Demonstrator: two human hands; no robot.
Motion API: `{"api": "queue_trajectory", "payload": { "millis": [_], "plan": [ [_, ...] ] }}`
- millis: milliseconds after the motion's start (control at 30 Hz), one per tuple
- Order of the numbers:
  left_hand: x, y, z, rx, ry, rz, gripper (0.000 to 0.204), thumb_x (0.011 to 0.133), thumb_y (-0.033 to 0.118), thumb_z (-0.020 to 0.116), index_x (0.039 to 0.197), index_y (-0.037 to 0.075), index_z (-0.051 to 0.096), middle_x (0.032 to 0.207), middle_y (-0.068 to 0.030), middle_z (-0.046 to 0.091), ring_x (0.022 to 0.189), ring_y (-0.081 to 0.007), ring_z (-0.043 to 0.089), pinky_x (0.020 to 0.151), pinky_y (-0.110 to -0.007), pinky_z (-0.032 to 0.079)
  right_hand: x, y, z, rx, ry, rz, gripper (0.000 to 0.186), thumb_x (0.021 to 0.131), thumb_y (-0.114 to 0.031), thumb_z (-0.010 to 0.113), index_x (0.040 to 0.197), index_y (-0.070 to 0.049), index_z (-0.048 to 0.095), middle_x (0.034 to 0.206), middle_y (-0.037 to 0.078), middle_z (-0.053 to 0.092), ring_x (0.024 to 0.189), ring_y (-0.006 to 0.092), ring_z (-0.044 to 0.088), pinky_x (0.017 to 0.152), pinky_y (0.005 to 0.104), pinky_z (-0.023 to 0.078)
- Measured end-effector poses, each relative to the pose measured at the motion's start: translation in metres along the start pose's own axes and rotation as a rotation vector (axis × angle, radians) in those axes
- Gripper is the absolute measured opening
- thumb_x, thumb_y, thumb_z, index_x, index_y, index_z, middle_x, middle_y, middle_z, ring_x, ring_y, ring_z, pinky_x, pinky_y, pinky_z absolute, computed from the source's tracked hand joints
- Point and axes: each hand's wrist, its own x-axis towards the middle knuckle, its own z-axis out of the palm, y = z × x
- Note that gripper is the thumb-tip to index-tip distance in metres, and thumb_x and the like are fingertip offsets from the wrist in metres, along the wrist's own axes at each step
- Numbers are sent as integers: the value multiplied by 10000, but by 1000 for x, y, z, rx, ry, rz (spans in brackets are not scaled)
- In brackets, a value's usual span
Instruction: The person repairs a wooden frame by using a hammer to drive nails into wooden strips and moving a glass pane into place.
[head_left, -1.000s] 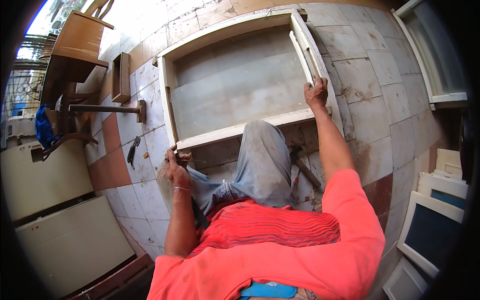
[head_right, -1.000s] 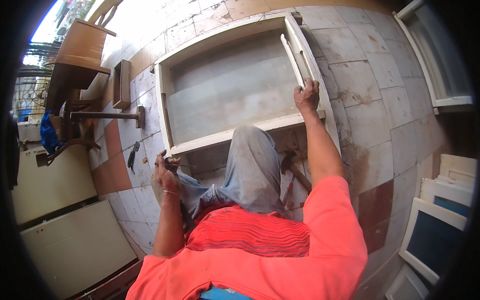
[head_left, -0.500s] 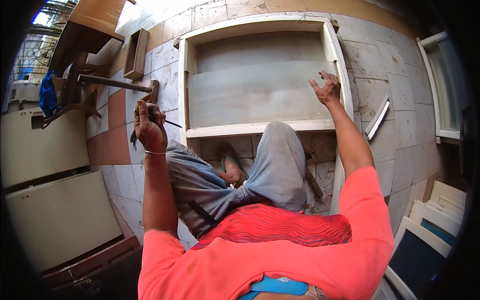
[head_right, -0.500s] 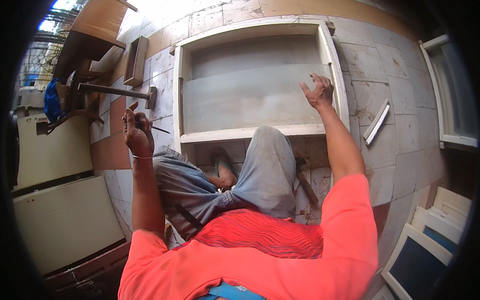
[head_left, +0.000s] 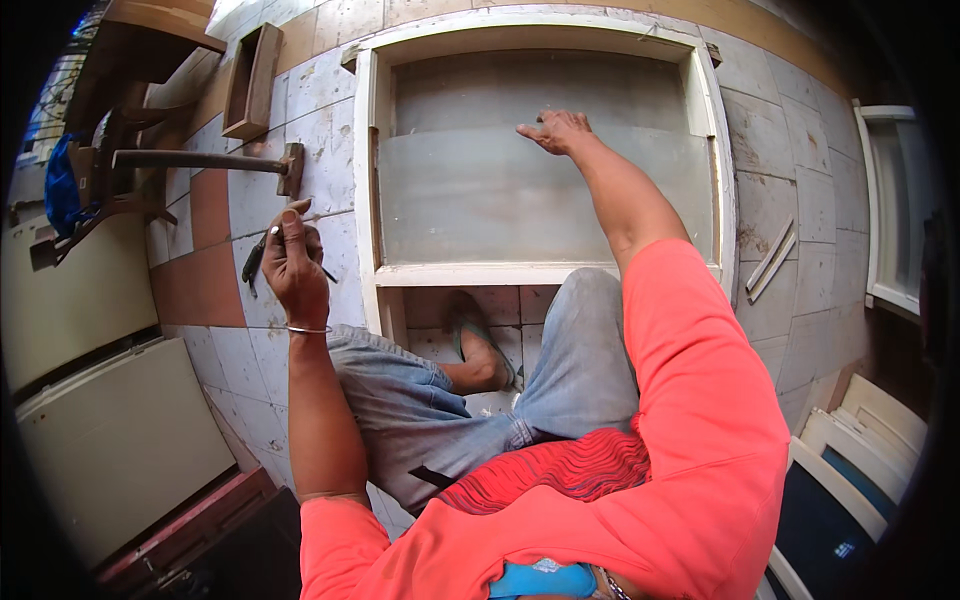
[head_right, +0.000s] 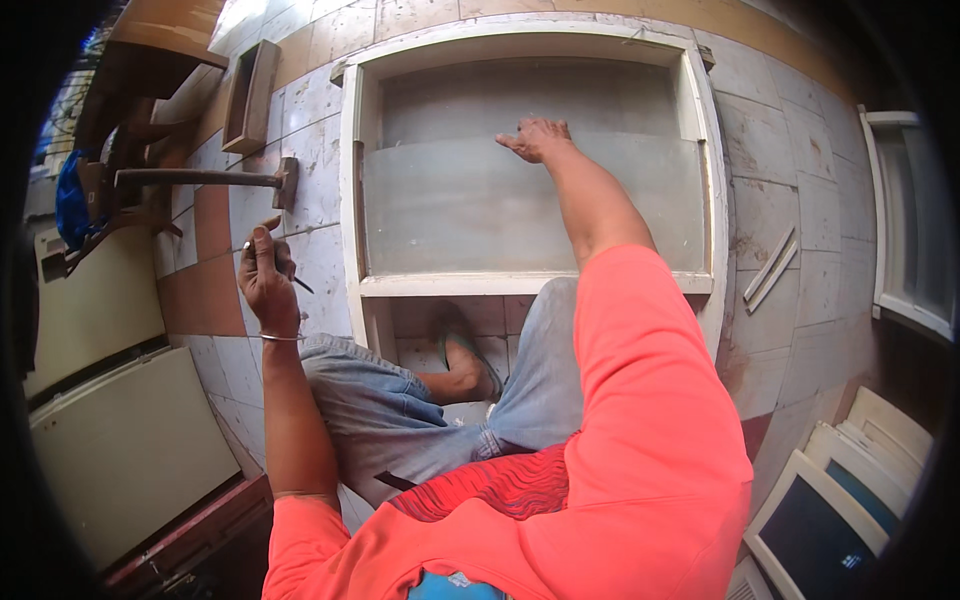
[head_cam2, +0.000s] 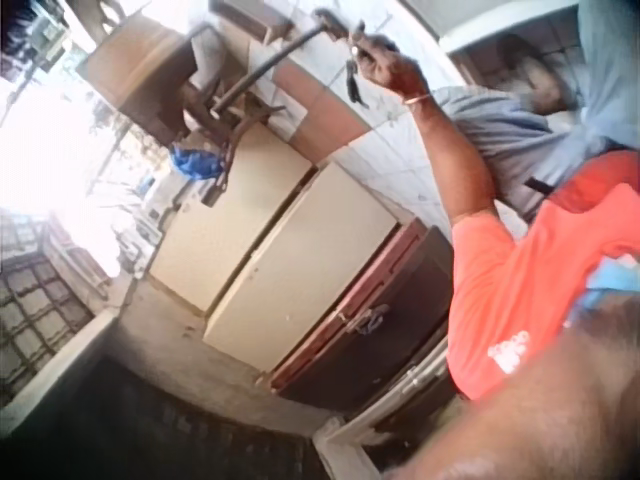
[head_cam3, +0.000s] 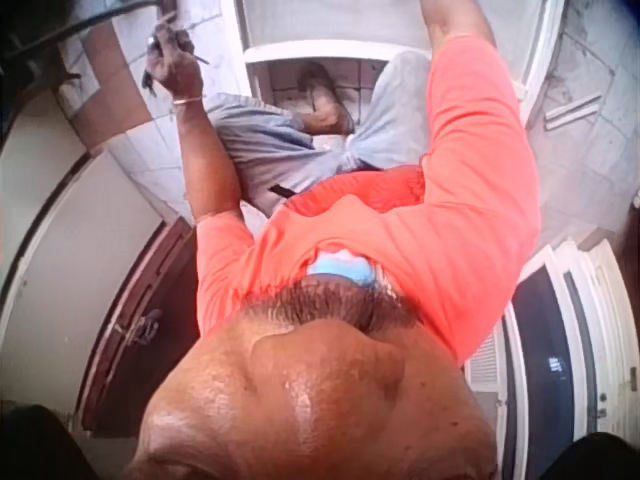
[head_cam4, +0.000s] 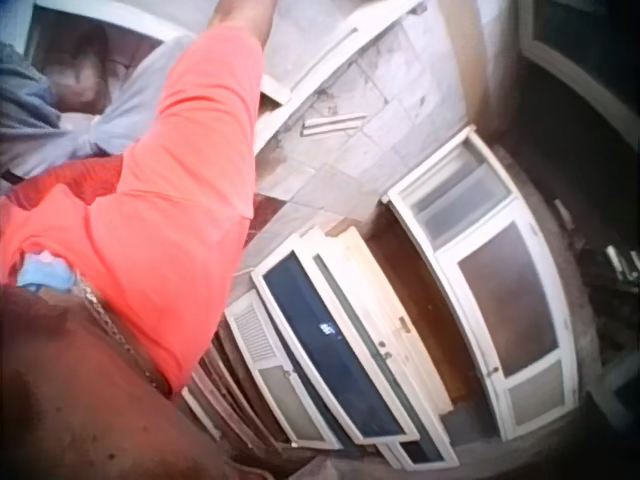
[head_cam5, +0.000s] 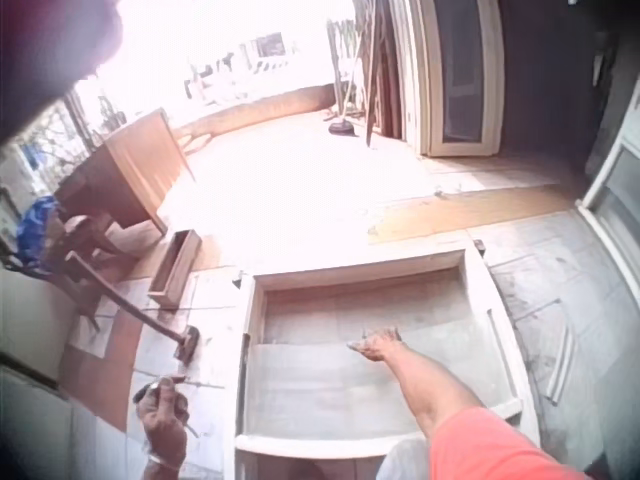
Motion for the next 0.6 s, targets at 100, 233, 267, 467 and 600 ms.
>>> {"api": "queue_trajectory", "payload": {
  "millis": [100,233,267,467,600],
  "plan": [
    [1,5,4,29,-13,-20,298,1012,283,500,1058,24,639,633,85,379,549,-3,268,475,-192,190,12,-4,-5,-58,-125,35,759,833,-746,415,1130,-95,667,1194,122,639,1132,297,583,979,456,427],
    [5,1,9,94,-29,-2,321,1011,301,499,1063,16,638,630,74,382,553,-8,286,479,-189,208,11,3,-8,7,-103,15,789,786,-806,411,903,-94,732,1057,117,685,1049,296,621,906,458,481],
    [6,2,7,83,-53,-10,322,1012,297,498,1067,11,637,625,72,379,551,-10,281,477,-190,206,7,0,-12,15,-94,3,799,771,-821,412,872,-96,734,1023,116,693,1037,291,626,906,457,483],
    [7,5,7,16,-62,-13,311,1013,272,500,1081,-1,632,624,78,376,553,-9,266,481,-194,194,-15,-22,-34,-41,-4,-16,821,753,-842,403,905,-103,728,1007,115,694,1017,299,633,885,457,493],
    [11,10,15,0,-72,5,288,1011,251,508,1068,4,644,624,80,381,553,-15,266,491,-194,192,-11,-17,-34,-19,-7,-51,834,741,-849,417,908,-91,723,1008,123,692,1017,306,632,889,448,494]
  ]
}}
